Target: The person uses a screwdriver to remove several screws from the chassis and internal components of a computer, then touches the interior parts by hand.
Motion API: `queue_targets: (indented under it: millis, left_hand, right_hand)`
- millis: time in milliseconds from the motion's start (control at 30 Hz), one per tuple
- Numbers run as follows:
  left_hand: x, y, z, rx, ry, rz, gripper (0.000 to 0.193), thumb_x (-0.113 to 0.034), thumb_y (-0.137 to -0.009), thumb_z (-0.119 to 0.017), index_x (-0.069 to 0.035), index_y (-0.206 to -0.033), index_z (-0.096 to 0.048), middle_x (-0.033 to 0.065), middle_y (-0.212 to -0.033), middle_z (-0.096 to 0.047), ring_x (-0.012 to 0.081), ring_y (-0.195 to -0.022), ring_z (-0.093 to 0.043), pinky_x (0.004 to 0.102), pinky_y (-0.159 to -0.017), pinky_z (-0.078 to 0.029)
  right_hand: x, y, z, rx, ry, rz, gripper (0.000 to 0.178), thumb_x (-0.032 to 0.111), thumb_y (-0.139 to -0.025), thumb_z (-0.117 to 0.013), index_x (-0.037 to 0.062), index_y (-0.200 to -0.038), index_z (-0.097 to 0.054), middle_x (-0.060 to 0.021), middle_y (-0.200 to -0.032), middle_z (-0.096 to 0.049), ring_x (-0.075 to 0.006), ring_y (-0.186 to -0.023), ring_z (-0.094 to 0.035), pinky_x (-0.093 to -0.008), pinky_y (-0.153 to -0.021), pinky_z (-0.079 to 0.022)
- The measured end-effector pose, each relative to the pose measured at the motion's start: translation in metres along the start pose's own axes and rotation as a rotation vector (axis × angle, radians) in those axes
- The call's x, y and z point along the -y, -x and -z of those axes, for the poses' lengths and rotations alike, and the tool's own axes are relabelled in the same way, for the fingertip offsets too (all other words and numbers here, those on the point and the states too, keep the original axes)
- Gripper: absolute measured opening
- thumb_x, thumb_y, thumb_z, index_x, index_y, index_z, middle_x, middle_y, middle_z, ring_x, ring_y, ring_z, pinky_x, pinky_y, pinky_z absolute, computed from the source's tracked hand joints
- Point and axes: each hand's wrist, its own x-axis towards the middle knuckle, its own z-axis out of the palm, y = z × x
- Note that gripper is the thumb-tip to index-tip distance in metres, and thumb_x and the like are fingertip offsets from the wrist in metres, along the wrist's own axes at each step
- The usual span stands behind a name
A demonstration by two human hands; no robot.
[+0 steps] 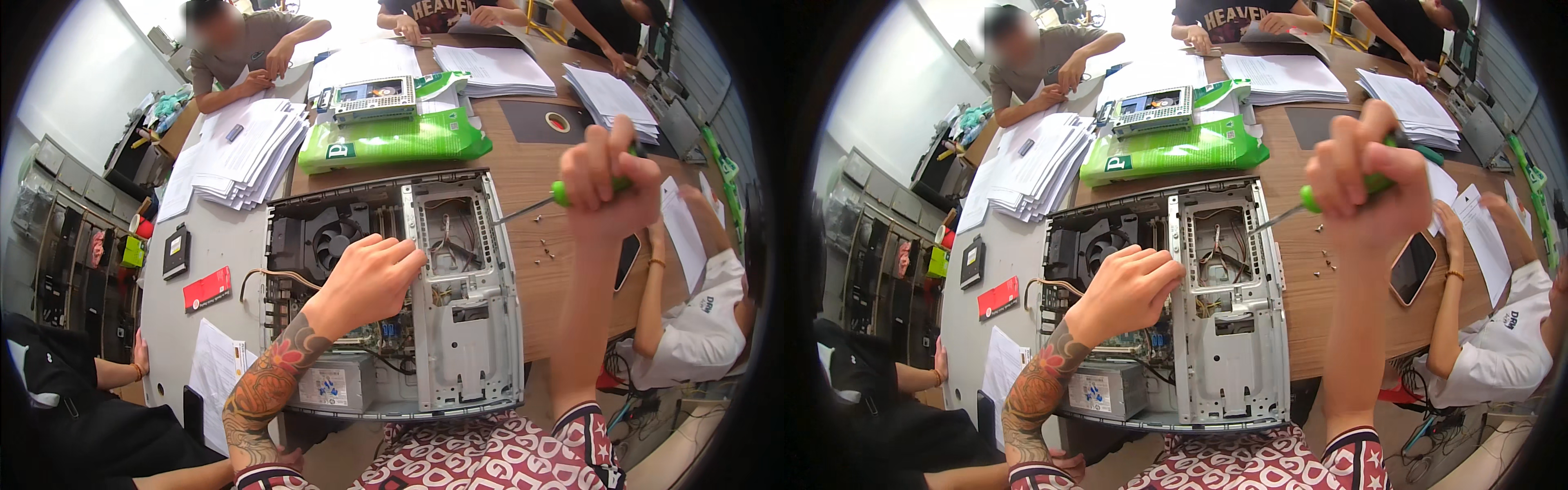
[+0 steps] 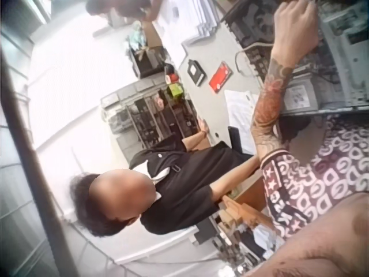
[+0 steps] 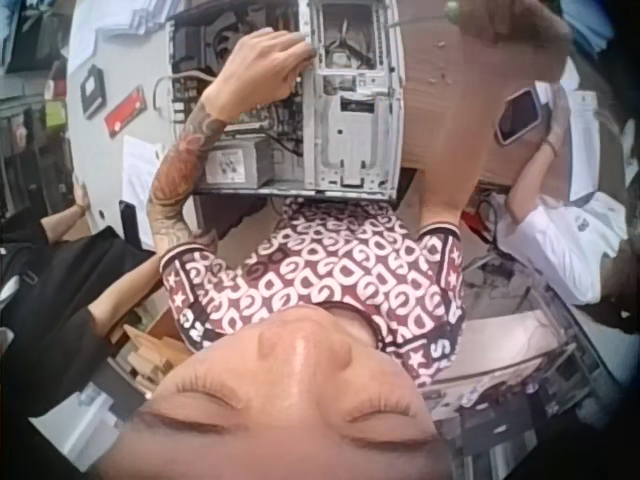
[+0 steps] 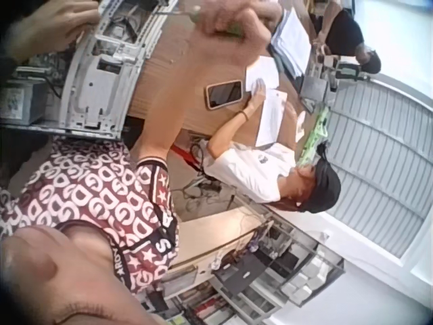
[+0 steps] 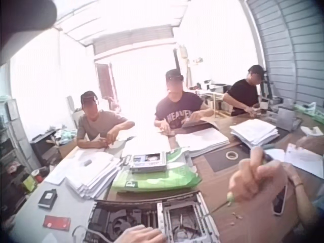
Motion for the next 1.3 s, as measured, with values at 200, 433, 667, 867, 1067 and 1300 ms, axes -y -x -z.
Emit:
queue_targets:
  millis: [200, 433, 667, 867, 1067, 1300]
  left_hand:
    - [-0.012, -0.008, 0.009, 0.09, -0.179, 0.039, 0.016, -0.004, -0.075, -0.065, -0.006, -0.089, -0.057, 0.004, -0.08, -0.058, 0.0228, -0.077, -0.062, 0.0352, -0.066, -0.047]
    - [-0.029, -0.015, 0.006, 0.182, -0.405, 0.069, 0.026, -0.006, -0.065, -0.066, -0.006, -0.089, -0.056, 0.0023, -0.082, -0.057, 0.0193, -0.079, -0.06, 0.0333, -0.065, -0.046]
    - [-0.032, -0.01, 0.0, 0.114, -0.238, 0.259, 0.018, -0.004, -0.075, -0.067, -0.006, -0.091, -0.058, 0.0051, -0.084, -0.06, 0.0241, -0.075, -0.062, 0.0356, -0.065, -0.048]
    - [-0.02, 0.005, 0.007, -0.134, 0.387, 0.482, 0.024, 0.006, -0.083, -0.062, -0.004, -0.104, -0.065, 0.007, -0.092, -0.063, 0.0159, -0.069, -0.057, 0.0283, -0.059, -0.045]
    - [0.005, -0.01, 0.011, -0.082, 0.737, 0.351, 0.026, 0.0, -0.085, -0.062, -0.004, -0.109, -0.07, 0.0058, -0.106, -0.068, 0.0116, -0.08, -0.057, 0.0268, -0.067, -0.044]
    - [-0.003, 0.0, 0.007, -0.052, 0.93, 0.397, 0.027, -0.003, -0.087, -0.068, -0.004, -0.114, -0.07, 0.004, -0.105, -0.068, 0.0111, -0.08, -0.054, 0.0279, -0.072, -0.044]
  right_hand:
    - [0.002, 0.019, 0.035, -0.155, -0.105, 0.074, 0.021, 0.015, -0.084, -0.053, 0.0094, -0.07, -0.038, -0.0031, -0.054, -0.037, -0.0112, -0.036, -0.025, -0.0266, -0.033, -0.023]
    - [-0.029, 0.057, 0.073, -0.316, -0.397, 0.08, 0.021, 0.016, -0.086, -0.051, 0.0098, -0.071, -0.038, -0.0013, -0.054, -0.035, -0.0113, -0.036, -0.024, -0.0273, -0.032, -0.023]
    - [-0.029, 0.082, 0.086, -0.415, -0.565, 0.051, 0.023, 0.01, -0.088, -0.051, 0.0108, -0.07, -0.036, 0.0001, -0.057, -0.036, -0.0091, -0.038, -0.025, -0.0252, -0.037, -0.024]
    - [-0.021, 0.063, 0.063, -0.331, -0.43, -0.021, 0.037, 0.025, -0.101, -0.044, 0.0127, -0.067, -0.039, 0.0, -0.049, -0.034, -0.01, -0.035, -0.026, -0.0266, -0.035, -0.026]
    - [-0.03, 0.02, -0.011, -0.166, -0.145, -0.139, 0.043, 0.027, -0.105, -0.04, 0.0119, -0.065, -0.04, -0.0006, -0.046, -0.035, -0.0123, -0.034, -0.027, -0.0291, -0.037, -0.026]
    - [-0.076, 0.006, -0.073, -0.133, 0.138, -0.274, 0.036, 0.01, -0.095, -0.06, 0.0083, -0.063, -0.044, 0.0006, -0.049, -0.043, -0.0071, -0.038, -0.036, -0.0266, -0.039, -0.024]
